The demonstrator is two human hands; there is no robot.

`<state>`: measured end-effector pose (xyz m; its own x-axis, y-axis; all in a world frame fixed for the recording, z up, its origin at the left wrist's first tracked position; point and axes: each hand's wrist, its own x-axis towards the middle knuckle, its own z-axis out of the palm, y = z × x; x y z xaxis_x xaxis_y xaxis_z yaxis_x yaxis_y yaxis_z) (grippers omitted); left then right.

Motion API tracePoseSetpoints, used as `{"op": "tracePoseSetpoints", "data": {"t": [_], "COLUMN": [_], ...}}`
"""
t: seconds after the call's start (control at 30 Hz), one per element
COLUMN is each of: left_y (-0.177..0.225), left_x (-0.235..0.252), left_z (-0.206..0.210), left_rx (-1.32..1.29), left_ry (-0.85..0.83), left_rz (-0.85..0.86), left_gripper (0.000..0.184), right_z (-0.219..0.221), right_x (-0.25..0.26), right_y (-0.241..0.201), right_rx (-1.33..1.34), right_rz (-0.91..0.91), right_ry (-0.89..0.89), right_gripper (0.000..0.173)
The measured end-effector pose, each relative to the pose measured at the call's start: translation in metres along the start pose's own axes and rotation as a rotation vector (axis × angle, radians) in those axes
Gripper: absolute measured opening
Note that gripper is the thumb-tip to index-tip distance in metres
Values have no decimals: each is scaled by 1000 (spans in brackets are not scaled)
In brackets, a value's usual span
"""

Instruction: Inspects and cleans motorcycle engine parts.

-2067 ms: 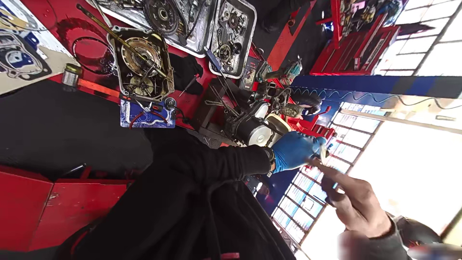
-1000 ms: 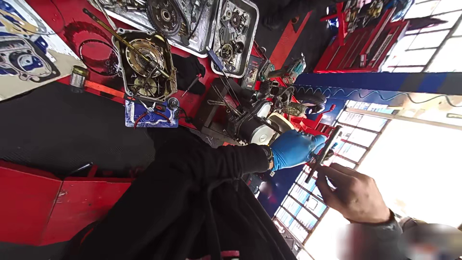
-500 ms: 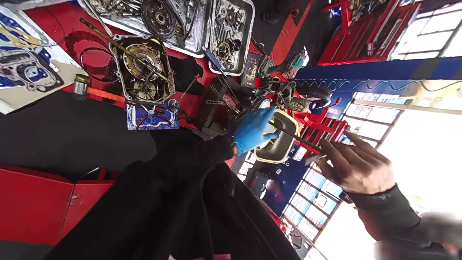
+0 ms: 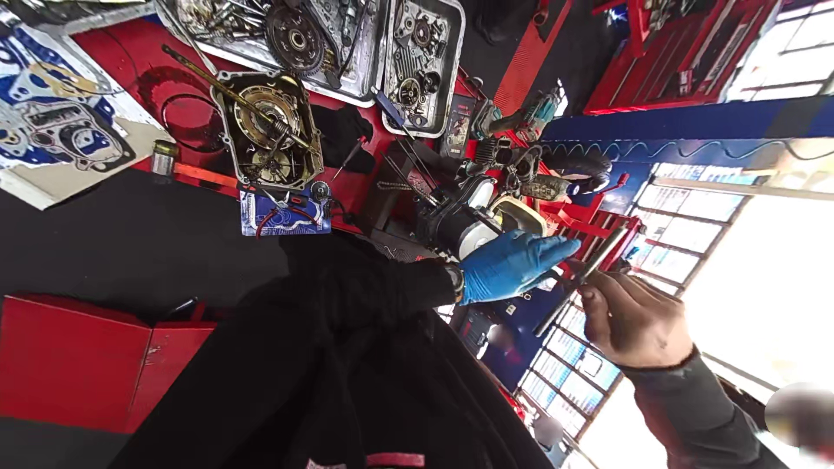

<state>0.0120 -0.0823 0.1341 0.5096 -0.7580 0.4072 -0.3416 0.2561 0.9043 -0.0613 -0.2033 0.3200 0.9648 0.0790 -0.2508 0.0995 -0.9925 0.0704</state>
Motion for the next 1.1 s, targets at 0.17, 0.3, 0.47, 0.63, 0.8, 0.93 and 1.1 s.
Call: {"op": "tracePoseSetpoints", "data": {"t": [0.17,0.3,0.47,0.63,0.8,0.93,1.1], "left_y": [-6,-19,-39,-47,-46,-43,-64], "left_x": [8,11,4,-2,-1,5,-15], "left_z": [8,8,12,22,16,17,13], "left_rx": [58,43,71,78,128,98,75], "left_ry": [74,-45,-83,-27,-78,-124,-63], "left_rz": [-4,-118,-179,-229,-319,-390,-398], "left_gripper": [33,42,31,28,27,28,44], "right_z": [7,33,36,17,18,27,37], "right_x": [-6,18,39,51,46,41,0], "right_y": [6,4,-5,-17,-10,-39,-28], "right_rx": [-327,-294,-353,122,1377,1899,826], "right_rz": [-368,-424,-144,469,845,1065,586], "right_ry": [73,17,-20,-307,-324,10,184], "right_gripper": [61,52,63,56,32,48,64]}}
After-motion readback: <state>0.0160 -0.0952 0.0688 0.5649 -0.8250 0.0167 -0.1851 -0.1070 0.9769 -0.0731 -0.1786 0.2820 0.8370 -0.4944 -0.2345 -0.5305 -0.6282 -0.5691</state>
